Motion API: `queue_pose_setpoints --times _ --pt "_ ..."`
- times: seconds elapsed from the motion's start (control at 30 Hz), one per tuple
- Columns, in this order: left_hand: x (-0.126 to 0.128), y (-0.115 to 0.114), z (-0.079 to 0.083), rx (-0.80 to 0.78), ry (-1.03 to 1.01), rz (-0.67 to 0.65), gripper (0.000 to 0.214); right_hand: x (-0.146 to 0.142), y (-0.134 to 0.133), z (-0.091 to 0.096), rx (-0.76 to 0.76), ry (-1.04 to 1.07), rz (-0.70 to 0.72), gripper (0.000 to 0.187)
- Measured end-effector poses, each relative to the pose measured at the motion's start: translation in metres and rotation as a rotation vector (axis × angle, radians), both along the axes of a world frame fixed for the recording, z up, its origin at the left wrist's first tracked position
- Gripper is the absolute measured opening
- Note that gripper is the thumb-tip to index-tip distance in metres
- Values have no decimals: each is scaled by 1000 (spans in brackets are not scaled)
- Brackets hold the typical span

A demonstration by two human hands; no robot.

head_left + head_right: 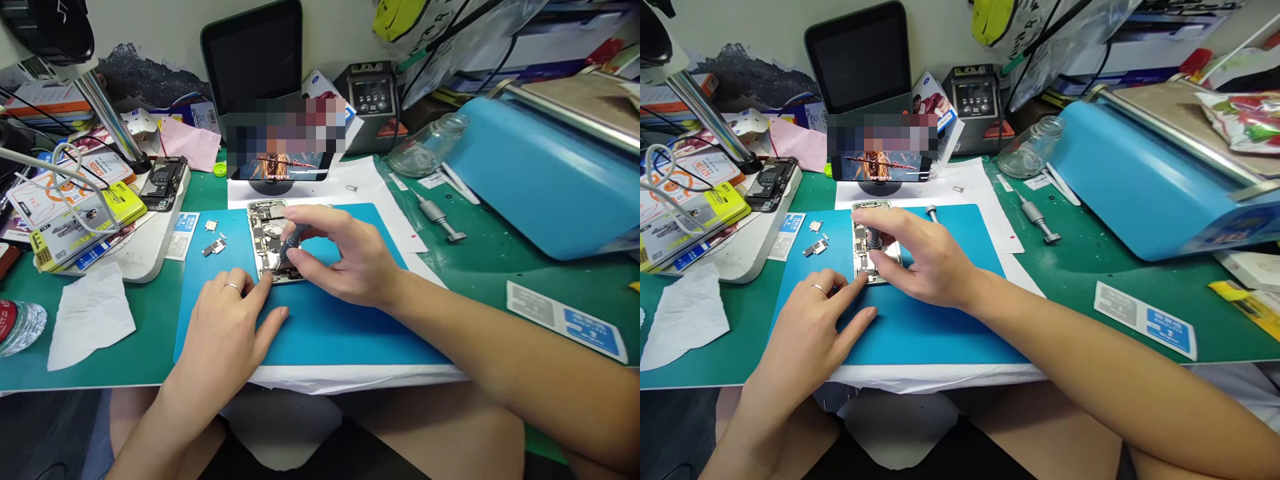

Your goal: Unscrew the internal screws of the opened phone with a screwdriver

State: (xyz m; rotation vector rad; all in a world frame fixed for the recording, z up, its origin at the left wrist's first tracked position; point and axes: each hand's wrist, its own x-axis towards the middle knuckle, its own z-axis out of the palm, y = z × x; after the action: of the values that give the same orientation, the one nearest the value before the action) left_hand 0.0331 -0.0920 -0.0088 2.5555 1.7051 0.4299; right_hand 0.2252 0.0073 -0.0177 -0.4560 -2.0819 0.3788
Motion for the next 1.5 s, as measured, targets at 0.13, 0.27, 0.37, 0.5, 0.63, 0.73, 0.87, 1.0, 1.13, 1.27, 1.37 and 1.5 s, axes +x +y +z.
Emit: queue_pose_setpoints --times 0.13,0.27,0.37,0.5,0.63,0.73,0.87,1.0,1.13,1.27,1.37,1.5 --pt "0 0 0 -3 10 0 41 1 1 2 19 -5 -19 51" --pt "0 -1 0 -10 13 1 41 1 2 4 44 -14 -29 45" --pt "1 -1 1 -12 13 1 41 2 1 5 42 -20 -16 48" --pt "1 -1 0 -5 13 0 41 2 -1 4 -16 0 9 52" --pt "0 -1 0 -11 13 -3 41 2 1 2 20 20 -3 47" --pt "0 -1 -1 -17 12 -5 42 2 1 2 22 15 -13 46" --pt "0 -1 0 -17 9 -3 43 1 0 2 -31 0 39 50" --pt "0 -1 1 -25 12 5 39 -1 0 2 53 9 58 50" --pt "0 -1 0 -19 3 5 40 -1 -2 6 50 -24 47 49" --pt "0 -1 -1 -22 2 4 41 -2 -2 7 46 -24 80 49" --pt "0 -1 0 -22 7 0 40 -4 -1 5 84 -5 55 47" --pt "0 -2 0 -17 17 -1 40 -6 -2 3 27 -4 47 48"
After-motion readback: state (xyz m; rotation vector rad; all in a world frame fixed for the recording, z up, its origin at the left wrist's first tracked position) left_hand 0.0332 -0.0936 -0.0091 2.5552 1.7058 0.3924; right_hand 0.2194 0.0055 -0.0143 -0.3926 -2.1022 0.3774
